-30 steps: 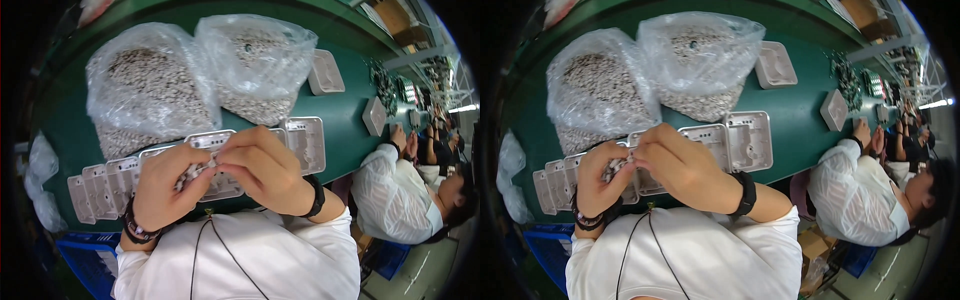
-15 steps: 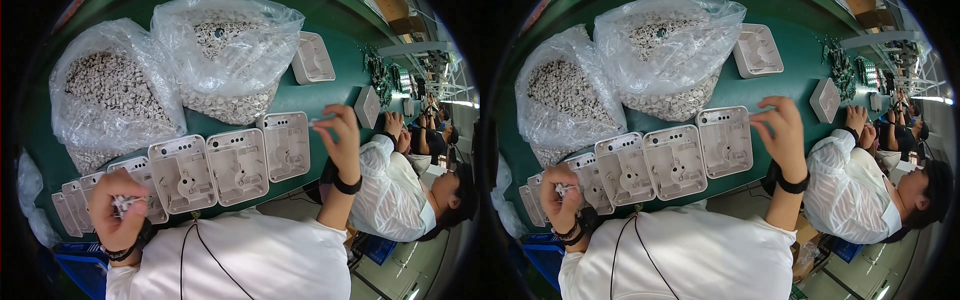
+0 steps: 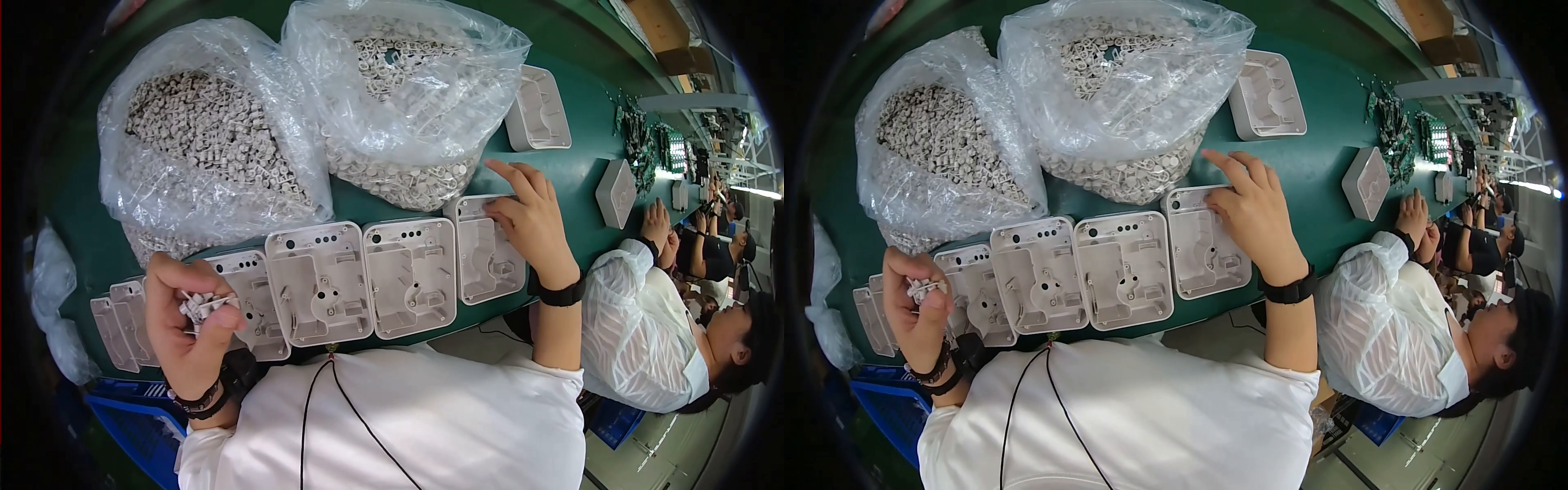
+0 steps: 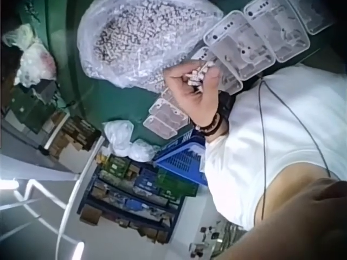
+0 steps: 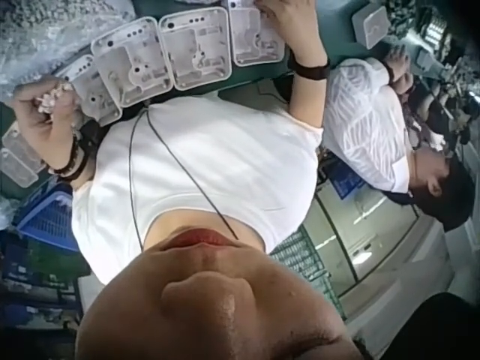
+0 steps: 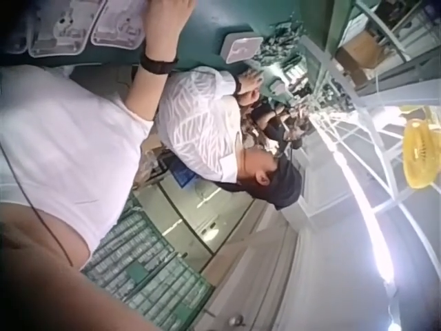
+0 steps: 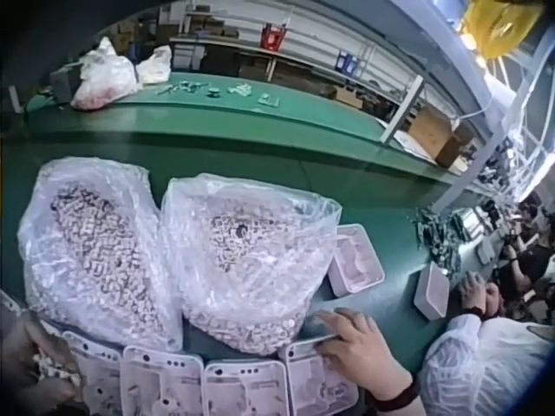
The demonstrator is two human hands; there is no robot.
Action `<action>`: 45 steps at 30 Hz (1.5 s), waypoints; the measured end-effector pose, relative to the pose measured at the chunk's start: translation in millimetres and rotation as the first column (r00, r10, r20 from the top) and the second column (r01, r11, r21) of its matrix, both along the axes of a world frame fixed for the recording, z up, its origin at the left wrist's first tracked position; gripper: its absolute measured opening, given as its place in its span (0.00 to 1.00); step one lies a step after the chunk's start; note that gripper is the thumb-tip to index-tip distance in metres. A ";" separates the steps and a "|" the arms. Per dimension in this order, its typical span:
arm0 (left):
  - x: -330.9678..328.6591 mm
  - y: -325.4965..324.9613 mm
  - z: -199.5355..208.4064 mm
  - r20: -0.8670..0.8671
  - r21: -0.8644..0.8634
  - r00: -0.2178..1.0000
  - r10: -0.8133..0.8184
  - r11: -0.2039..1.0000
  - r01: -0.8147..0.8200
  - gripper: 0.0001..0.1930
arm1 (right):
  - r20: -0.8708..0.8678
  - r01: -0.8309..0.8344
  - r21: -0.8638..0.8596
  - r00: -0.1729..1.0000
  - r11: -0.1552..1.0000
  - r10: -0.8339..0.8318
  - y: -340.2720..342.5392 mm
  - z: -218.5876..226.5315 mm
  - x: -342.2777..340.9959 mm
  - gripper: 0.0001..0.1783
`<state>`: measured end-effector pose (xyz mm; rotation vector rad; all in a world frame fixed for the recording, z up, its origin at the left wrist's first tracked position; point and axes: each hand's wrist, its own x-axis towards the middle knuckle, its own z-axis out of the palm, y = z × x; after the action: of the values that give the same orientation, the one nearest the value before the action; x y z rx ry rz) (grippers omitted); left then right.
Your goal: The person takes white plastic housings from a blue crate and places them on a table. They then pick up small white components from bags and press them into the housings before returning the housings to the blue crate.
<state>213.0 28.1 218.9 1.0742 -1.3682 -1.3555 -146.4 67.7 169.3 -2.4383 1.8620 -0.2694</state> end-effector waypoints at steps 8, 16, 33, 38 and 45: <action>3.0 2.4 -1.5 0.162 0.002 0.970 -0.181 0.983 0.183 0.16 | 0.355 0.187 -0.027 0.920 0.982 -0.166 36.5 75.6 68.8 0.17; -13.8 -7.5 17.4 0.239 -0.082 0.812 -0.532 0.822 0.563 0.18 | 0.837 -0.173 -0.105 0.517 0.979 0.181 17.1 66.8 159.8 0.18; -18.1 0.1 22.9 0.130 -0.009 0.884 -0.449 0.891 0.454 0.10 | 0.658 -0.117 -0.379 0.664 0.918 0.356 9.7 56.9 157.1 0.16; -12.4 -2.7 17.8 0.389 -0.184 0.786 -0.480 0.796 0.577 0.08 | 0.625 -0.050 -0.320 0.739 0.946 0.250 17.1 56.5 154.6 0.12; -21.5 -1.4 17.8 0.419 -0.098 0.727 -0.544 0.769 0.632 0.08 | 0.432 -0.108 -0.415 0.850 0.903 0.300 24.9 51.2 149.2 0.10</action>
<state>191.5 26.6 236.7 0.7686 -2.2438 -1.4153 2.7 92.6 220.5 -2.4384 1.4091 -1.2062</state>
